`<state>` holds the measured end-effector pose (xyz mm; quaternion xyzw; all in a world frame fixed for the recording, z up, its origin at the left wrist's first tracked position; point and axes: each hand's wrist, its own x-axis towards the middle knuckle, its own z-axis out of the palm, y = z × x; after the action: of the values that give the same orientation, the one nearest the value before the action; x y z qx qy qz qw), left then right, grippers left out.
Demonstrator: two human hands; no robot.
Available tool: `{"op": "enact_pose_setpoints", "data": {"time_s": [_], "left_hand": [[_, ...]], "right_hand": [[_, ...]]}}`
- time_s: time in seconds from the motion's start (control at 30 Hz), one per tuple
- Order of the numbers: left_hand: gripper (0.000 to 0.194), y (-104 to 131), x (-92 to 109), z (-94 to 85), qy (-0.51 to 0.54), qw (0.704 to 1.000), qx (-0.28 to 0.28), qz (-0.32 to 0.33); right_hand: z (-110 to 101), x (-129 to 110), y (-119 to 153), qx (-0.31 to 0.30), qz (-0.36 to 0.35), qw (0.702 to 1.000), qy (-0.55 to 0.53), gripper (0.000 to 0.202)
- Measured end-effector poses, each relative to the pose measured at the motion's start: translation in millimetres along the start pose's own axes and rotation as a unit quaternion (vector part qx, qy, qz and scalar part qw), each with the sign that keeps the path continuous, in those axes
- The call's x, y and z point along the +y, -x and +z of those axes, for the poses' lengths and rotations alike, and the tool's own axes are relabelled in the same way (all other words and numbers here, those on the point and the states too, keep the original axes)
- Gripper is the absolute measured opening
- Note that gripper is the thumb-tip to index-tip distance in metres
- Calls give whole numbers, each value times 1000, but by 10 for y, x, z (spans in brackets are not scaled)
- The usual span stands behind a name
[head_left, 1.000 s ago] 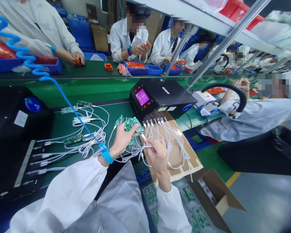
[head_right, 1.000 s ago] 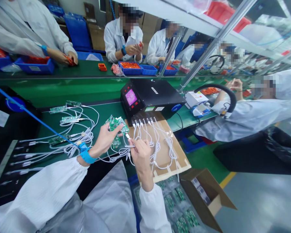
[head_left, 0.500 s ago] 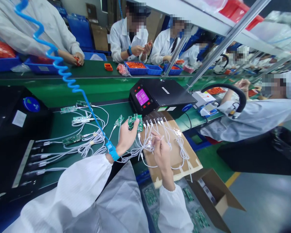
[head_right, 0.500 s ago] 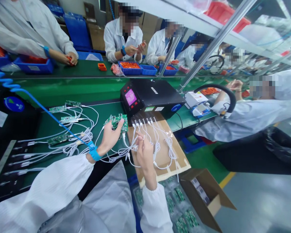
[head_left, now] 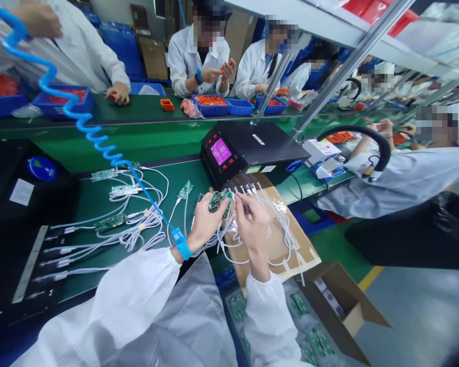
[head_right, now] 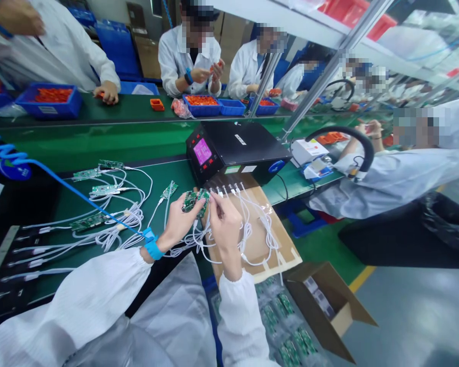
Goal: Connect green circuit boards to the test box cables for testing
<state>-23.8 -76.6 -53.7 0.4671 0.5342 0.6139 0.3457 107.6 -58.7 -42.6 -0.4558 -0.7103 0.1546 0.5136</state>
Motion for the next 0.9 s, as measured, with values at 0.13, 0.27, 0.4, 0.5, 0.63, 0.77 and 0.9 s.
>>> {"op": "enact_pose_setpoints", "data": {"time_s": [0.13, 0.27, 0.4, 0.5, 0.63, 0.77, 0.9], "left_hand": [[24, 8, 3, 17, -16, 999, 3, 27], [20, 24, 7, 44, -20, 998, -1, 53], [18, 36, 10, 64, -12, 998, 2, 63], [17, 41, 13, 61, -11, 998, 2, 64], [15, 45, 11, 45, -10, 998, -7, 57], [16, 49, 7, 42, -2, 998, -11, 57], [15, 50, -2, 43, 6, 998, -13, 59]], "right_hand": [[6, -9, -13, 32, -23, 999, 17, 23], [10, -3, -19, 42, -25, 999, 5, 18], [19, 4, -10, 44, -9, 999, -13, 16], [25, 12, -4, 40, -3, 999, -19, 15], [37, 29, 1, 33, 8, 999, -26, 16], [48, 56, 1, 20, 34, 998, -43, 17], [52, 70, -4, 12, 52, 997, -53, 18]]}}
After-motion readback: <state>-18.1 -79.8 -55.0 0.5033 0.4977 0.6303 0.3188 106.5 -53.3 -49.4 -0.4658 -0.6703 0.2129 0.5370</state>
